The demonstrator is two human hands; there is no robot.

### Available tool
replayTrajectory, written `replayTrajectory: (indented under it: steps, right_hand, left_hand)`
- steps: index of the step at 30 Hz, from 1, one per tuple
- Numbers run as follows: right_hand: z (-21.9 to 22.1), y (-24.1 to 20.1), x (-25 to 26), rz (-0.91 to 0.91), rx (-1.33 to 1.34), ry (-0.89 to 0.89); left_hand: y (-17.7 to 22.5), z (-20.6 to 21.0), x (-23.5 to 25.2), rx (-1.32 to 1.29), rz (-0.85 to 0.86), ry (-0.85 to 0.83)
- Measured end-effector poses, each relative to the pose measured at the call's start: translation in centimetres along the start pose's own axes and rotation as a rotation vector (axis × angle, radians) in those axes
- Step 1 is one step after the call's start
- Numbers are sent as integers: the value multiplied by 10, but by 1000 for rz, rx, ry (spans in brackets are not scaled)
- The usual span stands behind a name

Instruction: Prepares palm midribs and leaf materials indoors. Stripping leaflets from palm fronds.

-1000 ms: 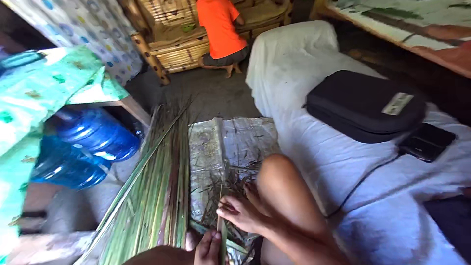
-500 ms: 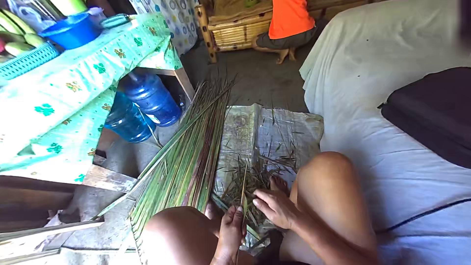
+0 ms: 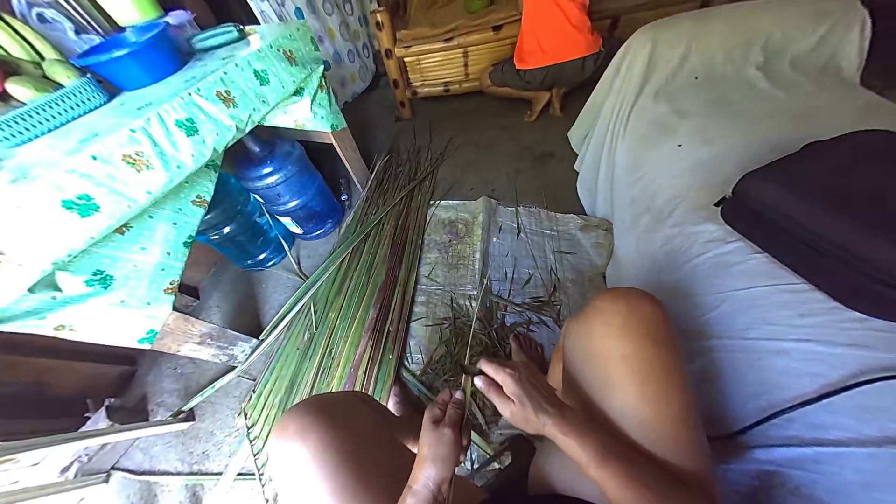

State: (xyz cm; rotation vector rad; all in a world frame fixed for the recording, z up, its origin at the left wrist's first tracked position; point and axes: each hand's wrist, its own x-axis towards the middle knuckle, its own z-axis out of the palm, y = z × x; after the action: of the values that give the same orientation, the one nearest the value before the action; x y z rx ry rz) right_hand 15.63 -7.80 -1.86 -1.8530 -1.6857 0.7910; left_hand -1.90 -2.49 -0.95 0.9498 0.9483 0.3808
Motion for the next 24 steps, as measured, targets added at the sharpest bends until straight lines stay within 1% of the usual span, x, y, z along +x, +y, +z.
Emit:
replayTrajectory:
  steps: [3, 5, 7, 9, 11, 13, 15, 17, 20, 24]
  right_hand:
    - [13, -8, -13, -209, 73, -54]
    - [24, -8, -16, -284, 39, -41]
    - [26, -6, -12, -248, -10, -12]
    - [19, -1, -5, -129, -63, 17]
    - [6, 4, 3, -20, -50, 23]
    - [1, 4, 5, -45, 30, 29]
    - [4, -2, 0, -125, 135, -62]
    - [12, -8, -5, -189, 168, -141]
    - [20, -7, -7, -248, 100, -121]
    - [17, 4, 1, -191, -6, -25]
  left_hand:
    - [3, 0, 4, 3, -30, 82]
    - [8, 4, 4, 16, -60, 152]
    - [6, 3, 4, 10, -36, 149]
    - [1, -1, 2, -5, -1, 94]
    - [0, -1, 1, -8, 4, 59]
    - [1, 0, 2, 2, 7, 78]
    - [2, 1, 4, 33, 23, 130]
    - [6, 3, 7, 61, 34, 182]
    - [4, 1, 7, 56, 32, 196]
    - [-1, -2, 2, 57, 56, 124]
